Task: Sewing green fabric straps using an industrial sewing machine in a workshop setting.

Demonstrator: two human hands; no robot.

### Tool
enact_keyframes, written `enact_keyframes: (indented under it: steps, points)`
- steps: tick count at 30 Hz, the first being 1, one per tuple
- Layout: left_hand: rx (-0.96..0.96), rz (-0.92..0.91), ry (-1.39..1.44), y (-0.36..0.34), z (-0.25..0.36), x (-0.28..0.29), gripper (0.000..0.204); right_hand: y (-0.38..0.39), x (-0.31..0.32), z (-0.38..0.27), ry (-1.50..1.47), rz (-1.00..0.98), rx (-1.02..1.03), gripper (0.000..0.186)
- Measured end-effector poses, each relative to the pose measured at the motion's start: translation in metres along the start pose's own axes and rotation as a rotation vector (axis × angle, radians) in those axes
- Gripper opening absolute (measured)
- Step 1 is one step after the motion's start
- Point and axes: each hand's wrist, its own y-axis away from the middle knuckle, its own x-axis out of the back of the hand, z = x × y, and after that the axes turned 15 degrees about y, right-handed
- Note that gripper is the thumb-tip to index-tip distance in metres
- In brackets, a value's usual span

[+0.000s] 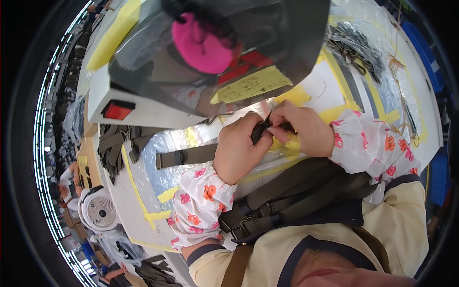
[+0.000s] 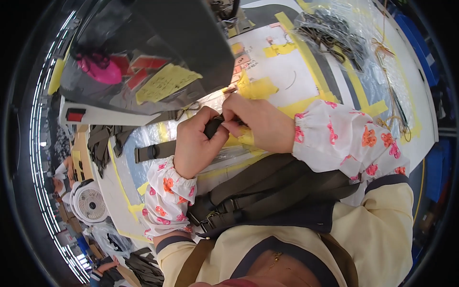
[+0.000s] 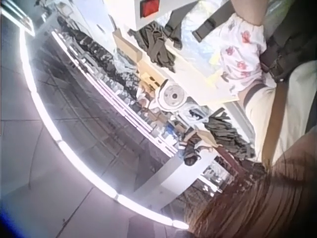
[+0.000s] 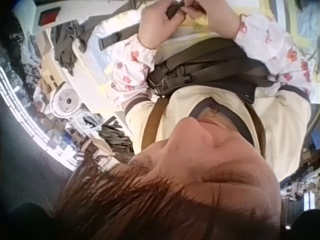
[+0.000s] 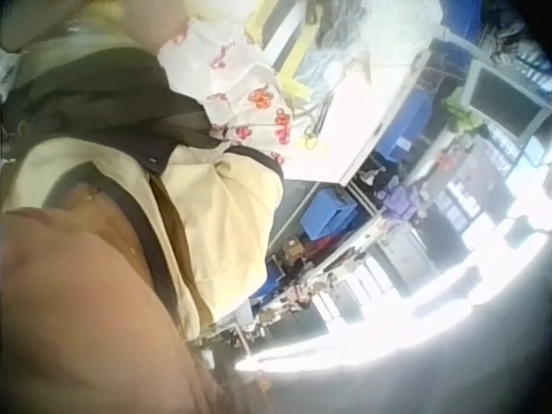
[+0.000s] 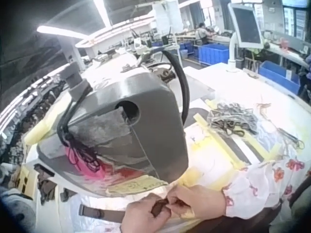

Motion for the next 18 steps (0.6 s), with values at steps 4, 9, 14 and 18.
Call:
enact_keyframes:
  steps: [4, 9, 14, 18]
  points:
    - [-0.233, 0.159, -0.563, 0.008, 0.023, -0.008, 0.024, 0.001, 0.002, 0.002, -0.422, -0.168, -0.117, 0.033]
    - [-0.287, 0.193, -0.409, 0.009, 0.004, -0.021, 0.024, 0.003, 0.002, 0.004, -0.337, -0.315, -0.226, 0.038]
    - [-0.339, 0.127, -0.539, 0.005, 0.006, -0.006, 0.026, -0.005, 0.011, 0.018, -0.404, -0.164, -0.451, 0.030]
    - [-0.315, 0.035, -0.393, 0.009, -0.005, -0.011, 0.025, 0.000, 0.005, 0.017, -0.175, -0.116, -0.268, 0.026]
